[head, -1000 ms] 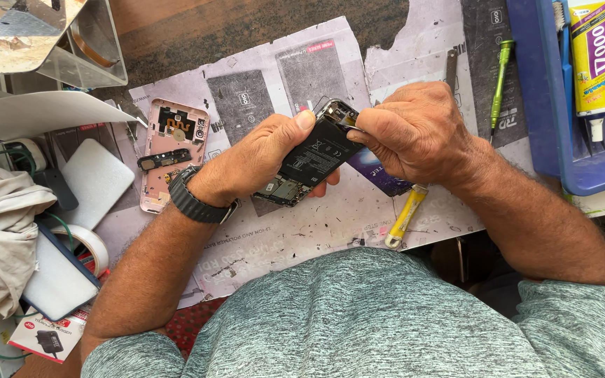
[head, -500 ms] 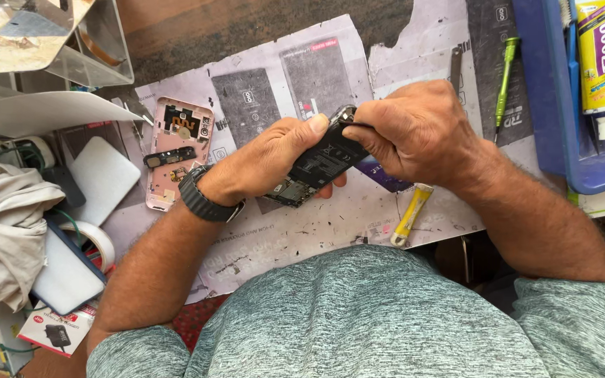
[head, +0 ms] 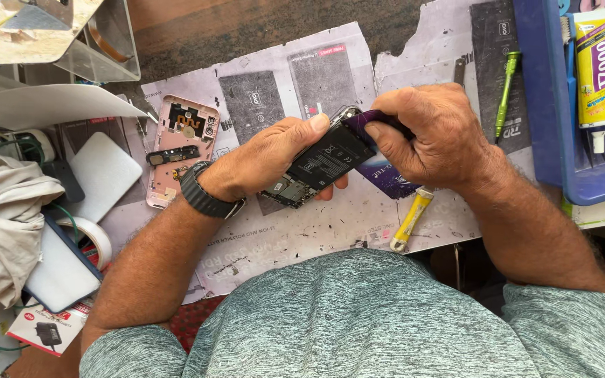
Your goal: The person uses a yellow screwdriver to unscrew components on the back of a disassembled smartphone. They then switch to a green screwdriver and a metal spudger to pry and separate the battery from the phone's chassis. A purple plastic card is also used to assist in lifting the battery.
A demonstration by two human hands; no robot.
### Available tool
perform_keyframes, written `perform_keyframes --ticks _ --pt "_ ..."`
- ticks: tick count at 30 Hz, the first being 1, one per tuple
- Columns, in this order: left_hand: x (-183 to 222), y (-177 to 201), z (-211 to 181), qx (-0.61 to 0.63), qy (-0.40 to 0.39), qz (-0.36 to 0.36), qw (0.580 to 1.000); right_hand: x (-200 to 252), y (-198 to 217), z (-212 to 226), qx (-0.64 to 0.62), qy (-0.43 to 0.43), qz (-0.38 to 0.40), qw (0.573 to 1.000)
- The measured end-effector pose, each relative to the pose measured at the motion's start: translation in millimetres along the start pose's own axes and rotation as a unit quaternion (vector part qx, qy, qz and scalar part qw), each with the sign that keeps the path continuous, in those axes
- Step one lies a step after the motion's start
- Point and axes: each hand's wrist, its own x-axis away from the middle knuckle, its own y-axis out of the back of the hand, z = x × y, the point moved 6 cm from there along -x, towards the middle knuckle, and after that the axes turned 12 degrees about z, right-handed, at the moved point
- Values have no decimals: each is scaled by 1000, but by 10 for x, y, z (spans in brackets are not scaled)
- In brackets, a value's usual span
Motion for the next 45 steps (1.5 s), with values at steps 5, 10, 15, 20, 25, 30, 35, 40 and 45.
perform_keyframes --ticks 5,10,15,20,25,30,35,40,45 --pt "4 13 -4 2 4 -12 1000 -1 -2 9 -2 25 -13 1000" --pt "-17 37 13 -13 -13 -3 1000 -6 18 50 22 41 -24 999" --pt "-30 54 50 -28 -30 3 999 -17 14 80 24 37 -31 999" --pt "-43 44 90 -22 -47 12 999 -2 25 92 22 41 -34 998" --pt "-59 44 119 -19 -44 7 999 15 21 80 33 50 -31 998" --pt "-42 39 90 -29 -61 -3 998 13 -19 2 22 19 -31 999" --pt "-29 47 54 4 -59 -9 998 45 -5 -50 -1 -9 -21 1000" --pt "-3 38 14 66 -57 -4 996 70 -16 -103 -49 -30 -15 998" --pt "15 43 -28 109 -71 15 991 40 19 -124 -68 -83 9 994"
